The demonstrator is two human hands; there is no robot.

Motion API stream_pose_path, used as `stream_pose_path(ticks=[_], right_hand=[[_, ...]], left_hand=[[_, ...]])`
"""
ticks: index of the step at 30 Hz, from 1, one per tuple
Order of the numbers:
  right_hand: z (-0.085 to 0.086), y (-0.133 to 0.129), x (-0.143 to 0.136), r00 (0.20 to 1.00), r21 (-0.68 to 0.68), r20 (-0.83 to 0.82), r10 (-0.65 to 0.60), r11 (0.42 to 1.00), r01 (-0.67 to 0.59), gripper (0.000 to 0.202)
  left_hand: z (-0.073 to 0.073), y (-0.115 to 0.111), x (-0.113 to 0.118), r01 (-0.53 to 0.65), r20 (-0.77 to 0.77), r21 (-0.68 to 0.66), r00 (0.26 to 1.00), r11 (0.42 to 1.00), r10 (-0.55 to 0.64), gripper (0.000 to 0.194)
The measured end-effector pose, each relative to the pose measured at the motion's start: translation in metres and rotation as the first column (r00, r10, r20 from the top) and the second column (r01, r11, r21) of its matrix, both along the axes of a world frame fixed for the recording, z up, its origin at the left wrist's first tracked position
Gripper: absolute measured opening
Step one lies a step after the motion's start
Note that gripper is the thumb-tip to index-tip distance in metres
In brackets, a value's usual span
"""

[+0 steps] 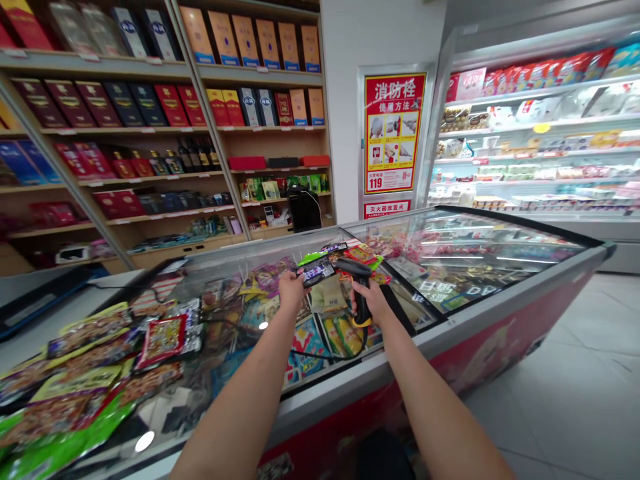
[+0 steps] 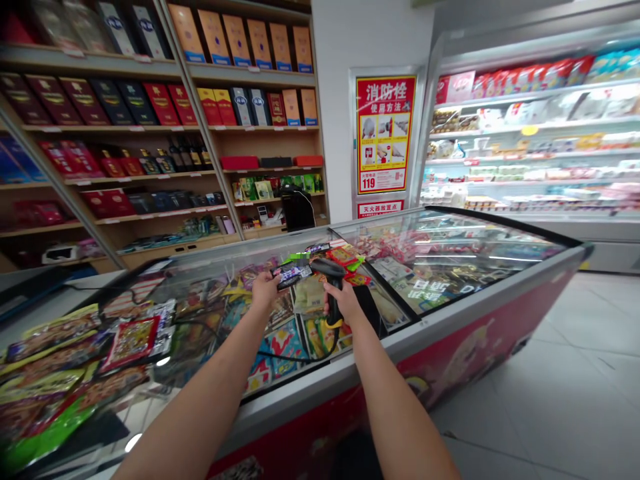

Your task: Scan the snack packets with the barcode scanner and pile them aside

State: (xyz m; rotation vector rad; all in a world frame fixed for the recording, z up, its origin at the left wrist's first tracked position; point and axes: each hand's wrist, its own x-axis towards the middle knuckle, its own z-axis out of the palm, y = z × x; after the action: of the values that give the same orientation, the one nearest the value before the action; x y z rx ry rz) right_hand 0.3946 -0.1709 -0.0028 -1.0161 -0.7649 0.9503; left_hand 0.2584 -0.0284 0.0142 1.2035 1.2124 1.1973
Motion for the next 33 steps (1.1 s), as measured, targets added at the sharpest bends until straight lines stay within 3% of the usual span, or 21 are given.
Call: stream_pose_path(ticks=[3,10,16,33], right_hand=[[0.001,-0.003,0.0,0.995,-0.037,0.053,0.087,0.996,-0.085,0.047],[0.0,-0.008,0.001,0.986,-0.068,0.068,0.153,0.987,-0.149,0.043],[0.0,-0.009,0.0,0.982,-0.092,0.106,0.156,0.985,-0.146,0.042],[0.003,-0.008,0.001,0.984,-0.154,0.113,0.141,0.98,-0.123,0.036]], left_hand=[[-0.002,0.005,-0.016,-0.098,-0.016,0.113,0.995,0.989,0.101,0.014],[-0.005,0.005,-0.028,-0.11,-0.352,0.436,0.893,0.893,0.282,0.006],[0.001,0.001,-0.02,-0.112,-0.4,0.427,0.867,0.897,0.299,0.003],[0.009,-0.005,-0.018,-0.103,-0.37,0.407,0.89,0.908,0.267,0.005]])
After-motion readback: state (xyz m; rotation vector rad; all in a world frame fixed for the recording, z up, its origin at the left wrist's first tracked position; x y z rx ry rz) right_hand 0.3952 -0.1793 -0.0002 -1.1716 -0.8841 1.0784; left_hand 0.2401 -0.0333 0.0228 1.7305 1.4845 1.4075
